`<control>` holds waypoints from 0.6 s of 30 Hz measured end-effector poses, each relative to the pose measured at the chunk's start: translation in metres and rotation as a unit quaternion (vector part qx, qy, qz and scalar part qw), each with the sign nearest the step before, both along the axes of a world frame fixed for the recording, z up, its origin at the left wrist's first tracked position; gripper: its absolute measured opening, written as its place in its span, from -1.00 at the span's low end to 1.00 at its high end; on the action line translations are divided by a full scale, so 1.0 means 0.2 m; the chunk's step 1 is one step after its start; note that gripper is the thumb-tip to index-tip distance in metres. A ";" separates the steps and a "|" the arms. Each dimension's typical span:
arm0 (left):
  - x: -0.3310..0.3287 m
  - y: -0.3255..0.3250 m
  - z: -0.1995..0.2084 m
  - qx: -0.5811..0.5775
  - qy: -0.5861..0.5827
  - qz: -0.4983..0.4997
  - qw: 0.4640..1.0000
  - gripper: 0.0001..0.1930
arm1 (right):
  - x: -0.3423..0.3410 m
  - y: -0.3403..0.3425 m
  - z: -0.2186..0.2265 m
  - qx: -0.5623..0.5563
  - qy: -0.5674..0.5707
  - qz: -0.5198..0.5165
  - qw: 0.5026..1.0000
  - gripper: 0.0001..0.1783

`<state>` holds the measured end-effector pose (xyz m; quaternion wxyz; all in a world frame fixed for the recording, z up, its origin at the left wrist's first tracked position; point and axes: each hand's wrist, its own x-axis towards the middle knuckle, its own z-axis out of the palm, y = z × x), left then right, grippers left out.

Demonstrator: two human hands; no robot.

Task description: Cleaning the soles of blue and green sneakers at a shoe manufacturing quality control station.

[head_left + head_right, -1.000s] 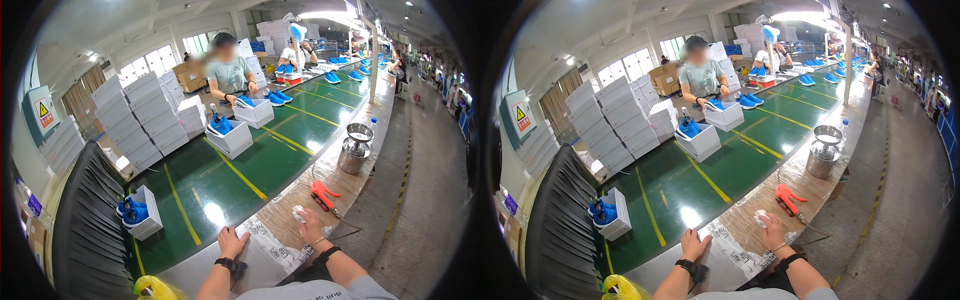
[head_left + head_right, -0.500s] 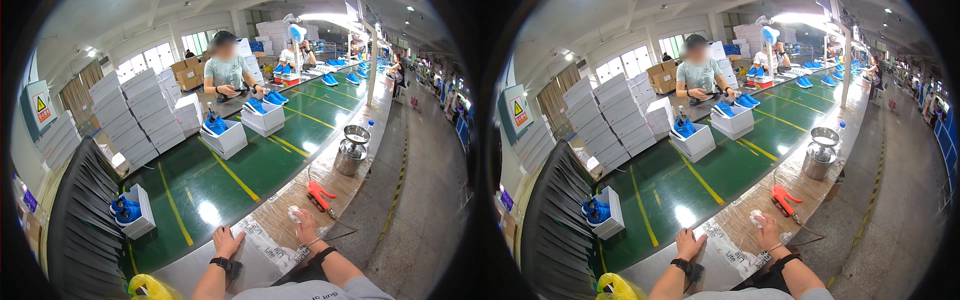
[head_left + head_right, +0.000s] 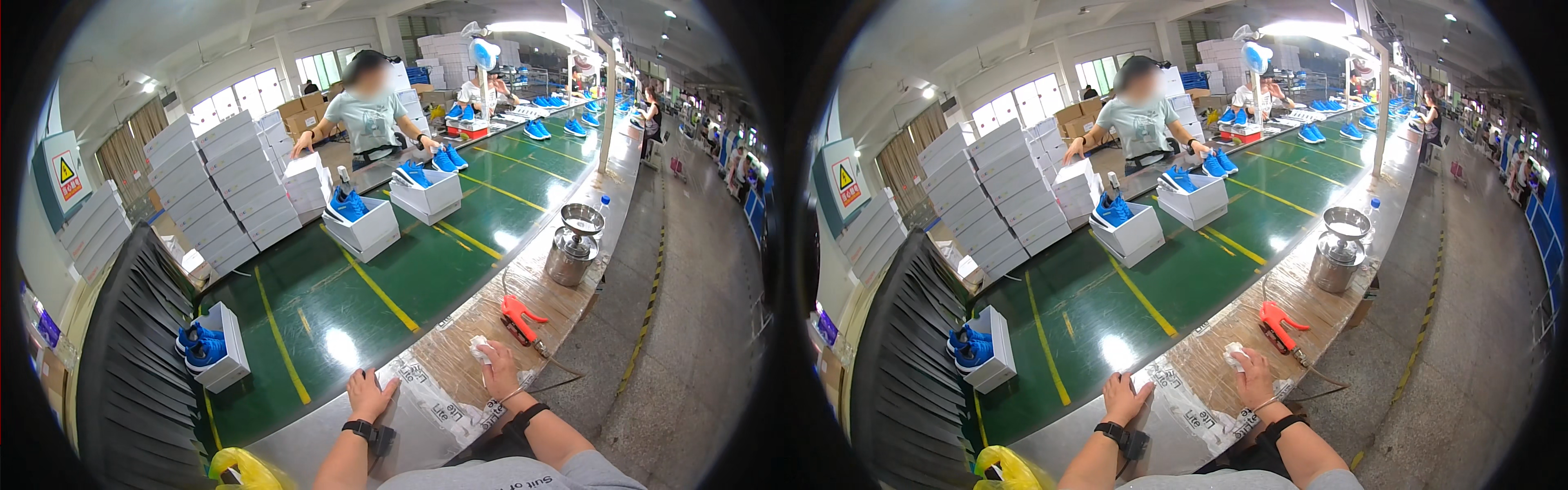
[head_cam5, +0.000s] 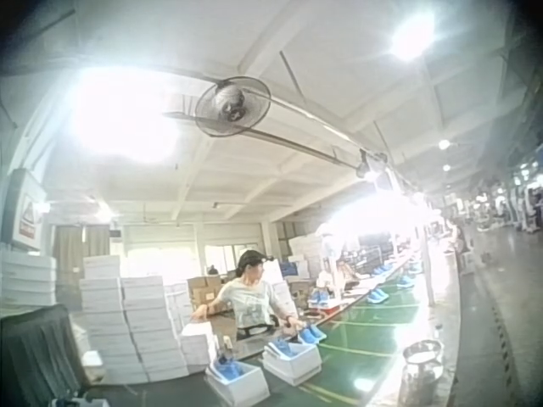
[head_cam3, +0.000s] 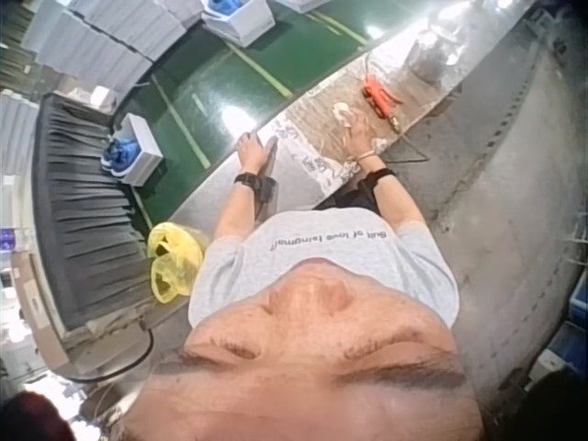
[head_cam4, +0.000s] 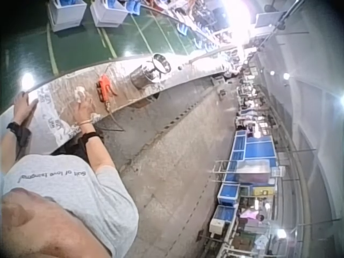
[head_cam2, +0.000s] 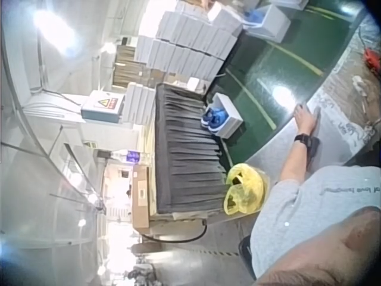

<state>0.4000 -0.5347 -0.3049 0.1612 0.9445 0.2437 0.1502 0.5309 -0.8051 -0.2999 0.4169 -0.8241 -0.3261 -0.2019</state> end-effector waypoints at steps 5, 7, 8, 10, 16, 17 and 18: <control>0.02 -0.01 0.01 -0.005 -0.002 -0.007 1.000 -0.27 | 0.01 -0.01 -0.02 0.011 0.004 -0.003 1.000 -0.51; 0.02 -0.01 0.00 -0.010 -0.002 -0.008 1.000 -0.27 | 0.01 -0.02 -0.02 0.011 0.010 0.002 1.000 -0.51; 0.02 -0.01 0.00 -0.010 -0.002 -0.013 1.000 -0.27 | 0.00 -0.01 -0.01 0.011 0.009 -0.004 1.000 -0.51; 0.00 0.00 0.00 -0.018 -0.001 0.001 1.000 -0.26 | 0.00 0.00 0.00 0.008 0.009 0.003 1.000 -0.51; 0.01 0.00 0.00 -0.017 -0.007 -0.005 1.000 -0.25 | 0.00 -0.01 -0.02 0.018 -0.002 0.002 1.000 -0.50; 0.01 0.00 -0.01 -0.018 -0.003 -0.003 1.000 -0.25 | 0.00 -0.01 -0.02 0.019 -0.002 0.000 1.000 -0.50; 0.01 0.00 -0.01 -0.017 -0.003 -0.004 1.000 -0.25 | 0.00 -0.01 -0.02 0.016 -0.001 -0.001 1.000 -0.51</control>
